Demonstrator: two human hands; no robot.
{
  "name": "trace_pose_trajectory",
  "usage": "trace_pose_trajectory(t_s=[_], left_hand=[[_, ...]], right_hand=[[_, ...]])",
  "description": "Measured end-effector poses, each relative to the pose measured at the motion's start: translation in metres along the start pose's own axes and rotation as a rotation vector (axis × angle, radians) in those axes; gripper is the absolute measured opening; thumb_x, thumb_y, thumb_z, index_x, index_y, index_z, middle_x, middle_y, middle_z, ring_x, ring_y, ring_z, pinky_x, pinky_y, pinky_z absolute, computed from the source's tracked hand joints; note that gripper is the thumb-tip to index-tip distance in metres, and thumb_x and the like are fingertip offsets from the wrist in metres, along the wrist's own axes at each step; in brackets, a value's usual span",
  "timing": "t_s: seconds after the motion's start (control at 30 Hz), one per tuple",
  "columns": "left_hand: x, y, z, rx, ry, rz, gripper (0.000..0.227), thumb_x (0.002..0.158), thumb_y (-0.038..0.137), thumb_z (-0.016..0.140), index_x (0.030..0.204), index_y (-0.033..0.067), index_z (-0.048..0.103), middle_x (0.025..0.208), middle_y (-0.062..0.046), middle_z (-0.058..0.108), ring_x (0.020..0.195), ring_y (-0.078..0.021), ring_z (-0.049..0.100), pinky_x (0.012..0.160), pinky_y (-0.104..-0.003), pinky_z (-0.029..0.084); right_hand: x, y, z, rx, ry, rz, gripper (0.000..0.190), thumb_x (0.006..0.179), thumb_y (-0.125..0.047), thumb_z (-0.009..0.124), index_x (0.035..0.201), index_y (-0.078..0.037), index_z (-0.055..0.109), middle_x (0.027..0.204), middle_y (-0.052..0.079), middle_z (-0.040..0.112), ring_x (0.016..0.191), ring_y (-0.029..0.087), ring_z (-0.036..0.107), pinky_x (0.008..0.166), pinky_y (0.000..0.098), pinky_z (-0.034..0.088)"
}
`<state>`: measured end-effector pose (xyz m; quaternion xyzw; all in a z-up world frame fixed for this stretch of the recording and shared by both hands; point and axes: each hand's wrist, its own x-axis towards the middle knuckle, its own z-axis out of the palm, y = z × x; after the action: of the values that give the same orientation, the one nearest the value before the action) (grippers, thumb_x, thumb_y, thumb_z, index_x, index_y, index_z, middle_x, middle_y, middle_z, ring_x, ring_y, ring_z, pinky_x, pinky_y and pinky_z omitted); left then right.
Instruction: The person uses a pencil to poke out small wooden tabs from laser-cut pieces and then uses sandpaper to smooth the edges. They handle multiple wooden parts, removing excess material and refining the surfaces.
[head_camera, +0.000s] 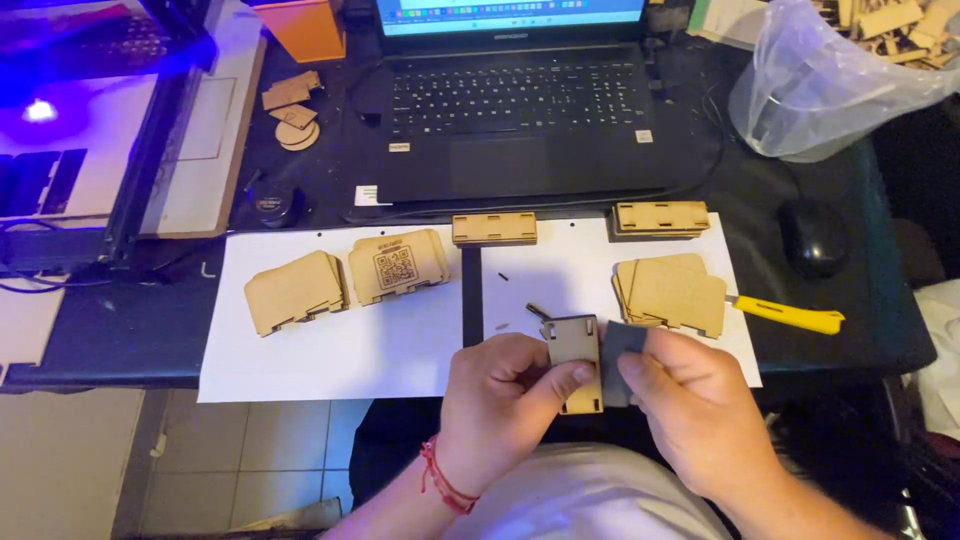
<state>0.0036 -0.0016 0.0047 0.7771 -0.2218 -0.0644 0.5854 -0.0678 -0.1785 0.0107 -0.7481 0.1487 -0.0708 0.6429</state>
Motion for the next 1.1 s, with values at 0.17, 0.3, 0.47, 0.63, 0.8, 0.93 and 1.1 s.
trace_pose_trajectory(t_s=[0.17, 0.3, 0.47, 0.63, 0.8, 0.93, 1.1], left_hand=[[0.002, -0.015, 0.008, -0.009, 0.149, -0.015, 0.041, 0.085, 0.031, 0.076, 0.058, 0.0136, 0.05, 0.053, 0.003, 0.043, 0.054, -0.0123, 0.041, 0.049, -0.031, 0.031], [-0.001, -0.023, 0.015, -0.076, 0.238, 0.003, 0.038, 0.084, 0.032, 0.076, 0.06, 0.0141, 0.052, 0.054, 0.004, 0.045, 0.052, -0.0092, 0.041, 0.048, -0.028, 0.032], [-0.008, -0.015, 0.013, -0.172, 0.052, -0.169, 0.031, 0.081, 0.027, 0.075, 0.055, 0.0124, 0.065, 0.05, 0.002, 0.056, 0.05, -0.0086, 0.052, 0.051, -0.028, 0.04], [-0.018, -0.022, 0.019, -0.328, -0.328, -0.477, 0.034, 0.094, 0.028, 0.064, 0.073, 0.004, 0.075, 0.065, -0.003, 0.071, 0.057, -0.0082, 0.065, 0.057, -0.021, 0.056], [-0.021, -0.014, 0.009, 0.26, -0.488, 0.168, 0.061, 0.101, 0.054, 0.044, 0.06, 0.0103, 0.054, 0.053, -0.005, 0.052, 0.047, -0.0229, 0.05, 0.046, -0.041, 0.03], [-0.005, 0.0, 0.003, 0.428, -0.088, 0.718, 0.021, 0.096, 0.029, 0.072, 0.106, 0.0104, 0.07, 0.097, -0.006, 0.07, 0.078, -0.0264, 0.064, 0.068, -0.038, 0.049], [0.018, 0.002, 0.008, 0.648, -0.245, 0.6, 0.025, 0.089, 0.028, 0.072, 0.112, 0.0188, 0.066, 0.103, 0.003, 0.066, 0.083, -0.0249, 0.057, 0.073, -0.042, 0.042]], right_hand=[[-0.012, 0.025, 0.01, 0.152, -0.046, 0.165, 0.029, 0.087, -0.013, 0.064, 0.099, 0.007, 0.08, 0.088, 0.017, 0.085, 0.076, 0.022, 0.073, 0.075, 0.034, 0.058], [-0.013, 0.045, 0.014, 0.288, -0.086, 0.198, 0.024, 0.082, -0.012, 0.071, 0.088, 0.01, 0.077, 0.075, 0.023, 0.084, 0.066, 0.026, 0.071, 0.067, 0.0372, 0.058], [-0.008, 0.054, 0.004, 0.176, -0.011, 0.204, 0.01, 0.081, -0.003, 0.073, 0.083, 0.007, 0.072, 0.061, 0.022, 0.077, 0.053, 0.026, 0.07, 0.055, 0.0363, 0.059], [-0.011, 0.07, -0.011, 0.154, -0.04, 0.177, 0.026, 0.091, -0.014, 0.059, 0.11, 0.004, 0.064, 0.062, 0.024, 0.076, 0.054, 0.027, 0.071, 0.058, 0.0354, 0.06], [-0.003, 0.072, -0.021, 0.0, -0.012, 0.131, 0.02, 0.095, -0.018, 0.055, 0.106, -0.003, 0.061, 0.062, 0.015, 0.07, 0.04, 0.02, 0.06, 0.042, 0.0315, 0.049], [0.005, 0.057, -0.031, -0.096, -0.063, 0.163, 0.021, 0.095, -0.02, 0.055, 0.107, -0.005, 0.063, 0.059, 0.011, 0.064, 0.043, 0.018, 0.057, 0.043, 0.0308, 0.051], [0.007, 0.062, -0.027, -0.249, -0.081, 0.312, 0.021, 0.094, -0.021, 0.057, 0.111, -0.013, 0.066, 0.055, 0.009, 0.062, 0.042, 0.018, 0.056, 0.047, 0.0309, 0.049]])
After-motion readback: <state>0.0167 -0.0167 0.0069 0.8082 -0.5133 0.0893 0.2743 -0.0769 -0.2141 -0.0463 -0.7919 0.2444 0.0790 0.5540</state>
